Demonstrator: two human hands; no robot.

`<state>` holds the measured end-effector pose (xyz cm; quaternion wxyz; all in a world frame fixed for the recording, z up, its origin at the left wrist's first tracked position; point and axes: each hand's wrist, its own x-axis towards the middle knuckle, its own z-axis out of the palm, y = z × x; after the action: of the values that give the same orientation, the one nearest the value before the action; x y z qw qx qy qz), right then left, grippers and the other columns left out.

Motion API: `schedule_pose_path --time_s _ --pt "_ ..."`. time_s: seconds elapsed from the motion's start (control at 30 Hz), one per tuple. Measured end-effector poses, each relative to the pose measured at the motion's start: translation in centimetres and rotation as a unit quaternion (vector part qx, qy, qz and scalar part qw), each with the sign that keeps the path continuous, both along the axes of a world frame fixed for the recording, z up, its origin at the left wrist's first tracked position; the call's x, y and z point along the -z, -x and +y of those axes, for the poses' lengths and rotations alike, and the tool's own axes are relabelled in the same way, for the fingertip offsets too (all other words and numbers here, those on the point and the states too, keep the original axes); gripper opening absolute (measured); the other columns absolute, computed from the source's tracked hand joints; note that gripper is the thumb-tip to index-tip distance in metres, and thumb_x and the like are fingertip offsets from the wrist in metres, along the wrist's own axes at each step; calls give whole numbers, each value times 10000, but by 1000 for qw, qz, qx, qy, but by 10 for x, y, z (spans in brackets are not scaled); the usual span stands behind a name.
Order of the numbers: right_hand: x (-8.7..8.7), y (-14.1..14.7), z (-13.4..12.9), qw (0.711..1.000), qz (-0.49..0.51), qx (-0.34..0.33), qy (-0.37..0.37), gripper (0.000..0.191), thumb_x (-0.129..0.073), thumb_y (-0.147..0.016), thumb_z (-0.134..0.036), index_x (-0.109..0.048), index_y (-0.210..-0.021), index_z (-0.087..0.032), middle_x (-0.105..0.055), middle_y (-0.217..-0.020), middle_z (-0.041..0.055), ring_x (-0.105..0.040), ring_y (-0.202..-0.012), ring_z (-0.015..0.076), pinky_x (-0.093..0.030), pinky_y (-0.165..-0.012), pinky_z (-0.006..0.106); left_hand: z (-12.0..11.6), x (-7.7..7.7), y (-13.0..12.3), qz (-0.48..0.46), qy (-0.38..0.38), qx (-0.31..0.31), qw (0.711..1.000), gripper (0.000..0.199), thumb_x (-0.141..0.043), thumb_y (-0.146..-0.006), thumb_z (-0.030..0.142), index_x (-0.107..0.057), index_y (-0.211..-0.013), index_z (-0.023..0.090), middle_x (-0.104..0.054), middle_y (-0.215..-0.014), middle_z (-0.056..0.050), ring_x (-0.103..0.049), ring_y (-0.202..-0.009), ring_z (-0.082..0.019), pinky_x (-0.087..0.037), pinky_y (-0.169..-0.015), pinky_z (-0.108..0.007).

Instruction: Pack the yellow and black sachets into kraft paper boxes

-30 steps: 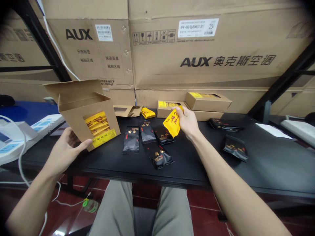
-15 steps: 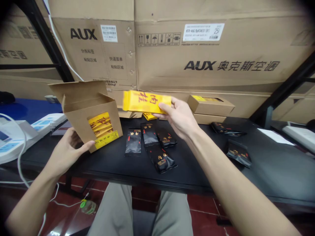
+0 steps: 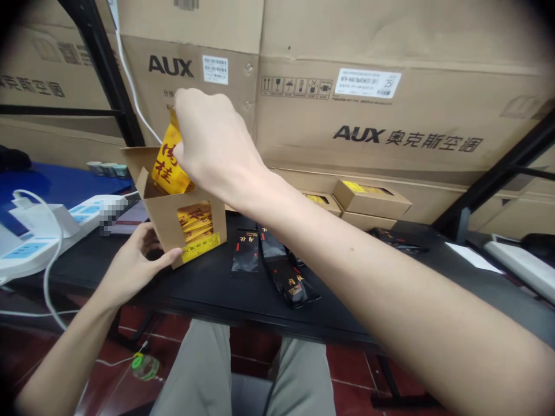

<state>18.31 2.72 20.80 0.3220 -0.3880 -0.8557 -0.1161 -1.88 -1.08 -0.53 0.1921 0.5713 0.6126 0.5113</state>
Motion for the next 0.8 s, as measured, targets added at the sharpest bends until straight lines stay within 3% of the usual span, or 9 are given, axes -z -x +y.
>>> schedule_pose_path --time_s 0.2,0.4,0.53,0.7,0.8 --pt "1 21 4 995 -57 -24 74 479 -633 -835 -35 -601 -1311 -79 -716 -1222 159 -677 -1155 313 -501 -894 339 -3 -6 -3 -2 8 9 1000 636 -820 -707 548 -581 -1209 239 -752 -1192 -98 -739 -1037 -311 -596 -932 -457" --pt "15 29 6 994 -85 18 68 385 -624 -851 -22 -659 -1233 -54 -727 -1165 182 -695 -1119 325 -536 -940 391 -3 -5 -3 -2 0 15 1000 656 -807 -718 558 -584 -1242 233 -750 -1212 -103 -735 -1034 -308 -590 -933 -463" --pt "22 28 12 986 -155 21 64 282 -623 -887 -77 -721 -1149 -48 -737 -1097 210 -724 -1063 340 -567 -930 450 -2 -4 -3 -10 0 16 1000 656 -810 -716 555 -582 -1238 231 -743 -1234 -107 -729 -1054 -310 -580 -952 -466" --pt "18 30 21 965 -235 20 112 238 -652 -931 -200 -764 -1086 -57 -757 -979 201 -741 -1013 310 -574 -921 421 -2 -5 -3 -7 11 7 1000 665 -812 -705 554 -581 -1234 223 -743 -1219 -113 -725 -1043 -312 -574 -954 -476" --pt "14 34 23 948 -287 31 134 184 -626 -932 -147 -786 -976 -67 -770 -961 187 -740 -1051 309 -551 -985 432 -2 -4 -2 -6 6 9 1000 676 -817 -696 560 -583 -1233 223 -745 -1211 -117 -732 -1039 -316 -579 -949 -482"
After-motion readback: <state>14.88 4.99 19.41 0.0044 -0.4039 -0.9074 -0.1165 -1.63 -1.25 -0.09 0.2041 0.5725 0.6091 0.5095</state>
